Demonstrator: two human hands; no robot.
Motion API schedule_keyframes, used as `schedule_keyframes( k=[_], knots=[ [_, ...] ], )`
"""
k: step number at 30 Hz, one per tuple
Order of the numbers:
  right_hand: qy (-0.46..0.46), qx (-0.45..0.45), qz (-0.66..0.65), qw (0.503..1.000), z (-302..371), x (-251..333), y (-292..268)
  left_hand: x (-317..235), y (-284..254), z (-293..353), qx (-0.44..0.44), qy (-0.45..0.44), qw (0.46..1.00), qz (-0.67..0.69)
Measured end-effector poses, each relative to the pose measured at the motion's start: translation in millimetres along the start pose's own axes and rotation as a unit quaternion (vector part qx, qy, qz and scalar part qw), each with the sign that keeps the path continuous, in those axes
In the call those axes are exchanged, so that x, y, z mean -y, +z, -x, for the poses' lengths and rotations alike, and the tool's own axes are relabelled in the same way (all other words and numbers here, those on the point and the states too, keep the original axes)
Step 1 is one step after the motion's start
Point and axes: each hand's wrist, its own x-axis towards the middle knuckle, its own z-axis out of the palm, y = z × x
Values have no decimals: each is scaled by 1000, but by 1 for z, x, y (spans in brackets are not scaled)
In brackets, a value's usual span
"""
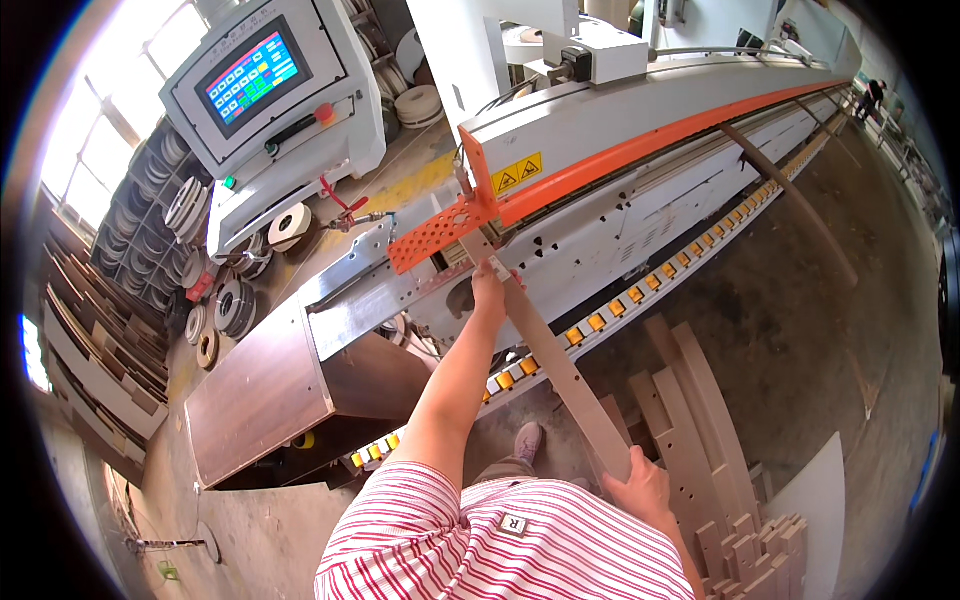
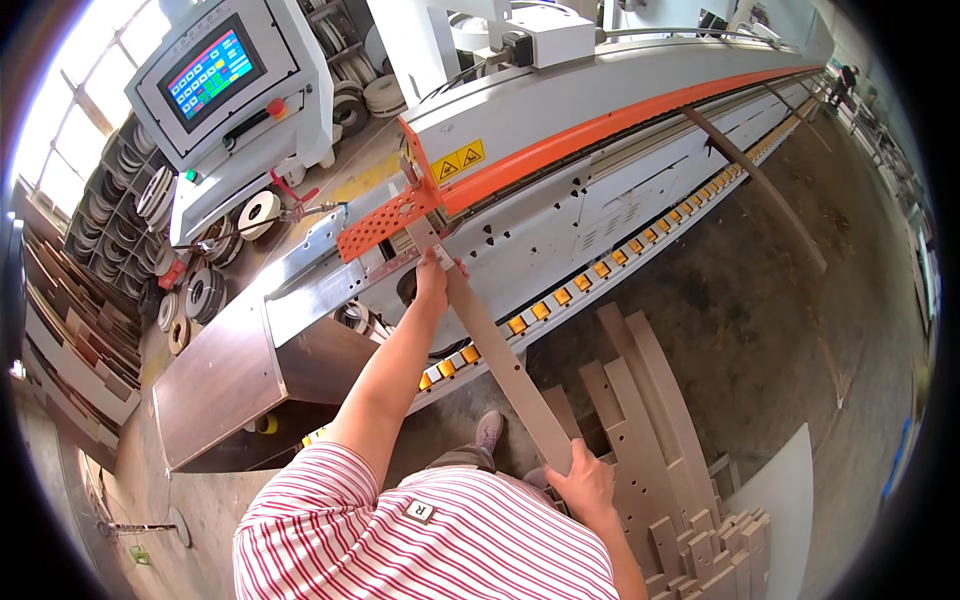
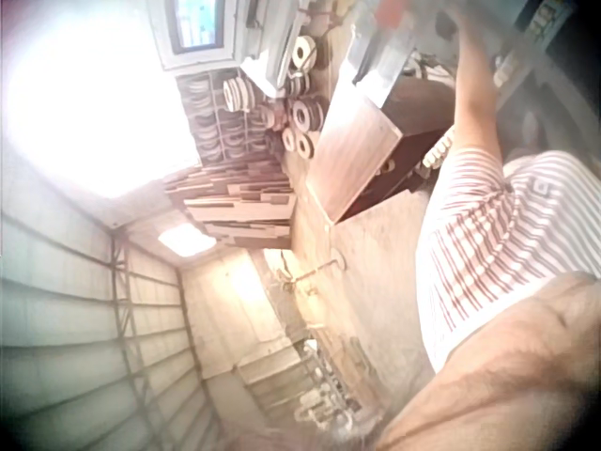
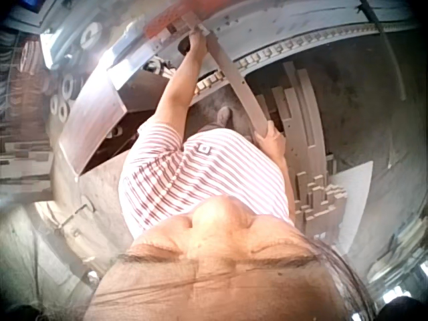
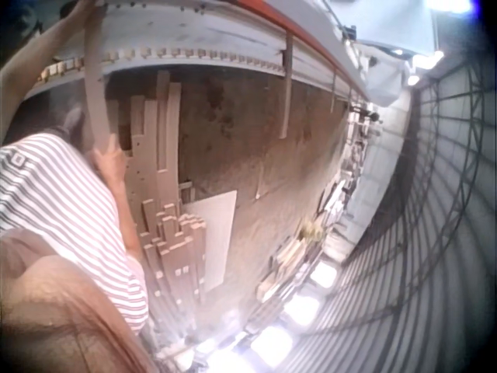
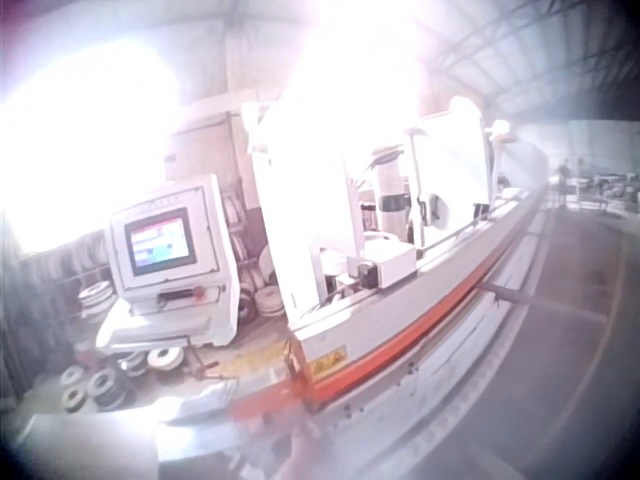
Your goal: The person walks through a workshop and operates a control panel on a large machine. They then pick up long wooden planks from a stack and feed them into the machine one by one, repeating the process for several pieces.
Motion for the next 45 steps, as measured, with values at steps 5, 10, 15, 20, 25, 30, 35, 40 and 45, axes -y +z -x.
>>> schedule_keyframes(
  k=[5,10,15,20,25,30,35,40,45],
  knots=[
    [3,9,0,1000,-2,2,-1,-6,7,8,-16,-5,1000,-13],
    [7,27,8,1000,-7,2,-5,-8,12,8,-32,-8,999,-8],
    [10,28,5,1000,-12,-6,-7,0,15,-3,-29,5,999,-19],
    [-7,-6,17,1000,-29,-21,-19,12,31,-20,-44,1,999,2],
    [17,-42,24,999,-50,-45,-47,35,96,-38,-17,-3,1000,-9],
    [-48,-123,37,991,-71,-83,-55,71,40,-187,346,75,906,231],
    [-32,-328,64,942,7,-81,-56,55,60,-109,351,44,877,-325],
    [221,-383,96,892,161,-166,-5,55,29,41,228,261,887,-307],
    [554,-355,228,718,320,-246,-6,94,28,115,358,218,814,-403]
  ],
)
